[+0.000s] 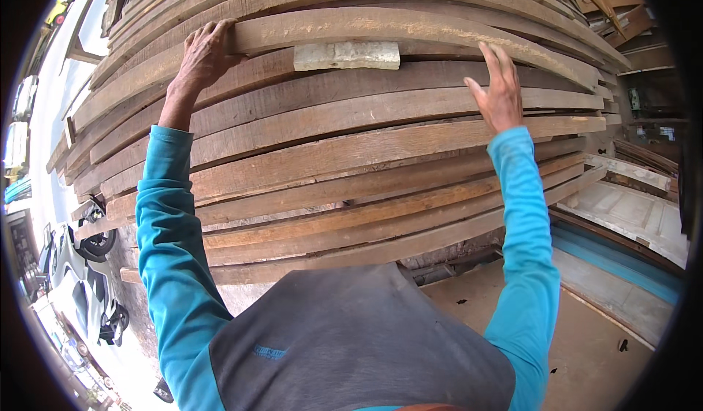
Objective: The person picks up wooden planks from a stack, turns them over by hand, and uses a hammer and pincers to remove nails from the lumber.
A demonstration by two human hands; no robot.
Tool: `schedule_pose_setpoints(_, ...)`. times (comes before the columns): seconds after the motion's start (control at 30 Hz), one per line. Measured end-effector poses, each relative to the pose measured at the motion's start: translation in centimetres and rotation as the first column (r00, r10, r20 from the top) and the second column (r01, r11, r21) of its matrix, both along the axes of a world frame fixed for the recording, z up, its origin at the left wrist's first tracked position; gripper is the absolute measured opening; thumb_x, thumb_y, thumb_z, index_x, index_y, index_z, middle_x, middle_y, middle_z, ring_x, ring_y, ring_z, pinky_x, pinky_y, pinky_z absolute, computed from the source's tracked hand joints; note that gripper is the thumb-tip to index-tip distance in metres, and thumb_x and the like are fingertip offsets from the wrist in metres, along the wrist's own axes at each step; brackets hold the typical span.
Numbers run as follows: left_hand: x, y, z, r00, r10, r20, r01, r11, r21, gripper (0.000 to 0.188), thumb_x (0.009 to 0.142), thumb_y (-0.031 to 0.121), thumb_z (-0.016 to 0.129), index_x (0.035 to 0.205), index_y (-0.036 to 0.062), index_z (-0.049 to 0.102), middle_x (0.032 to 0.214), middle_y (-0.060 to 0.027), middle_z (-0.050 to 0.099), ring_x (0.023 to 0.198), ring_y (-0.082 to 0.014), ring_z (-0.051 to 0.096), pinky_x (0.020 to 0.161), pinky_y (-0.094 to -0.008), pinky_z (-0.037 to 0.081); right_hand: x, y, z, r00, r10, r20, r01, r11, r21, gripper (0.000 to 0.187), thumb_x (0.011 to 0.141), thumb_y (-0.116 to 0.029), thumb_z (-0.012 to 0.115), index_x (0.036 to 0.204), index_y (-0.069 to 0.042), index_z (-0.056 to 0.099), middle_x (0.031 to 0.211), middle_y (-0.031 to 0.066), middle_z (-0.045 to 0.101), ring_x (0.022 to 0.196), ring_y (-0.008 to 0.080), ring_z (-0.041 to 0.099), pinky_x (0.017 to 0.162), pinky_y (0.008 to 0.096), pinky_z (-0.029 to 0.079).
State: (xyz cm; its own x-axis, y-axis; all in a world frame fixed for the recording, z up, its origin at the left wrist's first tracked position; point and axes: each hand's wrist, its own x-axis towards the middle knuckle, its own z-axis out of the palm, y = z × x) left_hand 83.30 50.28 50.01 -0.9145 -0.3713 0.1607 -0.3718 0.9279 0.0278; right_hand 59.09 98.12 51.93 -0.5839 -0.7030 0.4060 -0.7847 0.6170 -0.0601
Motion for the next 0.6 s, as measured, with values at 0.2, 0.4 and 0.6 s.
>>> schedule_pose_setpoints(0.2, 1.4, -0.6, -1.0, 0.983, -0.086, -0.165, 0.087, 0.996, -0.002, 0.075, 0.074, 0.030, 0.088, 0.138, 0.0135, 0.051, 0.127, -0.0127, 0.058, 0.125, -0.0321, 0.052, 0.110, -0.0496, 0.035, -6.9, -6.9, 0.5, 0.996, -0.043, 0.081, 0.009, 0.924, 0.381, 0.090, 0.075, -0.018, 0.085, 0.152, -0.017, 0.038, 0.148, 0.0179, 0.045, 0.139, 0.0352, 0.041, 0.116, 0.0490, 0.031)
schedule_pose_setpoints(0.4, 0.2, 0.3, 1.4, 0.963, -0.085, -0.255, 0.097, 0.995, 0.035, 0.069, 0.071, 0.021, 0.087, 0.131, 0.0113, 0.053, 0.122, -0.0143, 0.056, 0.122, -0.0352, 0.050, 0.108, -0.0476, 0.034, -7.3, -5.5, 3.7, 0.968, -0.056, 0.246, -0.066, 0.885, 0.461, 0.113, 0.063, -0.026, 0.093, 0.156, -0.015, 0.029, 0.155, 0.0173, 0.039, 0.145, 0.0345, 0.035, 0.119, 0.0507, 0.027)
schedule_pose_setpoints(0.6, 1.9, 0.1, 1.1, 0.957, -0.059, -0.285, 0.073, 0.997, 0.036, 0.070, 0.069, 0.026, 0.088, 0.129, 0.0106, 0.055, 0.117, -0.0126, 0.058, 0.118, -0.0341, 0.051, 0.107, -0.0460, 0.034, -11.1, -5.0, 1.6, 0.989, 0.148, 0.012, -0.137, 0.874, 0.466, 0.095, 0.064, -0.012, 0.089, 0.145, -0.012, 0.040, 0.137, 0.0175, 0.054, 0.131, 0.0346, 0.050, 0.107, 0.0461, 0.038)
